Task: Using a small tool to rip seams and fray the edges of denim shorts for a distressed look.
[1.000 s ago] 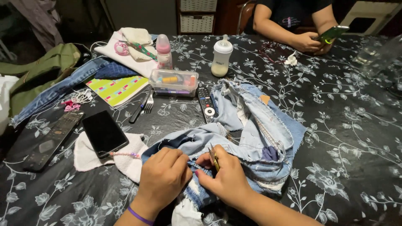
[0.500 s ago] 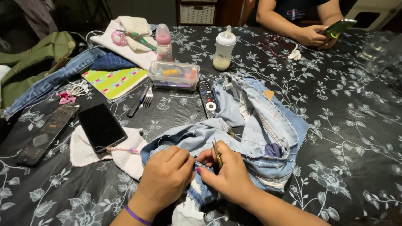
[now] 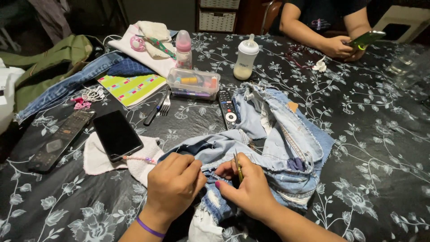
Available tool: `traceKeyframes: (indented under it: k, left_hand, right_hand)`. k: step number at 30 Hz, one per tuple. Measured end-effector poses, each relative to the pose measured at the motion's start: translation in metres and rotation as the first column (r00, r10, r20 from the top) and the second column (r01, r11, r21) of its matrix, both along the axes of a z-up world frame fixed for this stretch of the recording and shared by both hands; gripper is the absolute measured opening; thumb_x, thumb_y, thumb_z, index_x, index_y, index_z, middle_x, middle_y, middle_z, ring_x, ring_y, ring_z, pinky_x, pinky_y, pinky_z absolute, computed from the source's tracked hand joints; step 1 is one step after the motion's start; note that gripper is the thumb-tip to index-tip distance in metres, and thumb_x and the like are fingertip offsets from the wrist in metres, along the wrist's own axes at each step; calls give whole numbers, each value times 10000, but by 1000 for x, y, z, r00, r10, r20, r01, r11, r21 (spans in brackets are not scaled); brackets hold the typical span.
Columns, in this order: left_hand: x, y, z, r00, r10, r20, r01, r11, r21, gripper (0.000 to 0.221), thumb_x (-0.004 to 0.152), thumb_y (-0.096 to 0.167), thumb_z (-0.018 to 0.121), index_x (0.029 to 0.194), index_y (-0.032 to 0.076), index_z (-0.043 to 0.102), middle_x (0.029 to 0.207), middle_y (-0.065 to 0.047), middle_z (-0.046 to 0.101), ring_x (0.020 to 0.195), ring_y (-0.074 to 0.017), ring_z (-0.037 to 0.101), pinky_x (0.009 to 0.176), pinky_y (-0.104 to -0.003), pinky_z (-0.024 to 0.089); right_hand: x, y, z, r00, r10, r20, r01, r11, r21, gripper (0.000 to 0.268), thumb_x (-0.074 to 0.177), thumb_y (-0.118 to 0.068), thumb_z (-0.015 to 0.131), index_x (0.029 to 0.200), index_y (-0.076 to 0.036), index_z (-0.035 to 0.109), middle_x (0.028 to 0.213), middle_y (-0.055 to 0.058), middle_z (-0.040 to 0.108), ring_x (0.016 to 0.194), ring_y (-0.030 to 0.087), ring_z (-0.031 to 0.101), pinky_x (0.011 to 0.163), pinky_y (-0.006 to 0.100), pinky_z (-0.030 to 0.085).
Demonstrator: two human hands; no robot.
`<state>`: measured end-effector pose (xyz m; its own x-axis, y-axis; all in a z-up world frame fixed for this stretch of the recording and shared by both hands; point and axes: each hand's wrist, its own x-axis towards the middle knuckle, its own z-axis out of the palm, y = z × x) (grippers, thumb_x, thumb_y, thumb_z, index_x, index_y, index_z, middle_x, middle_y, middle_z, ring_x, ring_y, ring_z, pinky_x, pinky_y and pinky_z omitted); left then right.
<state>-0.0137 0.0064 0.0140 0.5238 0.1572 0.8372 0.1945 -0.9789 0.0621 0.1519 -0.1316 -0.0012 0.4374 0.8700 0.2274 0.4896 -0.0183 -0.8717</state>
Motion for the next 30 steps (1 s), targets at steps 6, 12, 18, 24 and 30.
traceKeyframes:
  k: [6, 12, 18, 24, 30]
  left_hand:
    - [-3, -6, 1, 995, -58, 85, 79, 961, -266, 90, 936, 174, 811, 896, 106, 767, 865, -25, 781, 737, -228, 708, 686, -348, 549]
    - [-3, -4, -21, 958, 9, -288, -162, 844, -511, 552, 817, 703, 782, 921, 165, 854, 876, -36, 832, 889, -285, 753, 876, -500, 498]
    - [-8, -16, -8, 964, -254, -71, 99, 596, -797, 136, 924, 306, 735, 911, 171, 741, 615, 29, 604, 544, -142, 548, 561, -330, 420]
    - [-7, -18, -16, 812, -314, 492, 429, -248, -868, 174, 1056, 189, 645, 1134, 35, 664, 884, -37, 701, 784, -98, 641, 724, -282, 530]
    - [-5, -17, -19, 719, -307, 624, 434, -503, -747, 266, 1038, 118, 660, 1279, 9, 634, 1111, -104, 725, 936, -145, 687, 854, -311, 572]
  right_hand:
    - [6, -2, 9, 992, 44, -121, -33, 996, 87, 419, 872, -128, 781, 876, -149, 362, 995, 97, 873, 779, 136, 674, 780, 300, 558]
    - [19, -6, 5, 831, 137, -539, -86, 989, 119, 401, 953, 6, 696, 940, -139, 323, 913, 187, 729, 715, 238, 668, 637, 343, 536]
    - [17, -11, 18, 886, 56, -461, -15, 996, 92, 409, 937, -34, 751, 919, -145, 357, 919, 147, 745, 760, 170, 599, 693, 311, 513]
    - [0, -16, 25, 990, -99, 101, 53, 923, 381, 424, 897, -40, 765, 951, -171, 365, 1043, 146, 794, 978, 239, 780, 900, 350, 598]
    - [9, -15, 42, 974, -19, 224, -49, 954, 296, 465, 892, -254, 804, 1036, -146, 375, 1357, 178, 719, 1348, 331, 674, 1164, 459, 472]
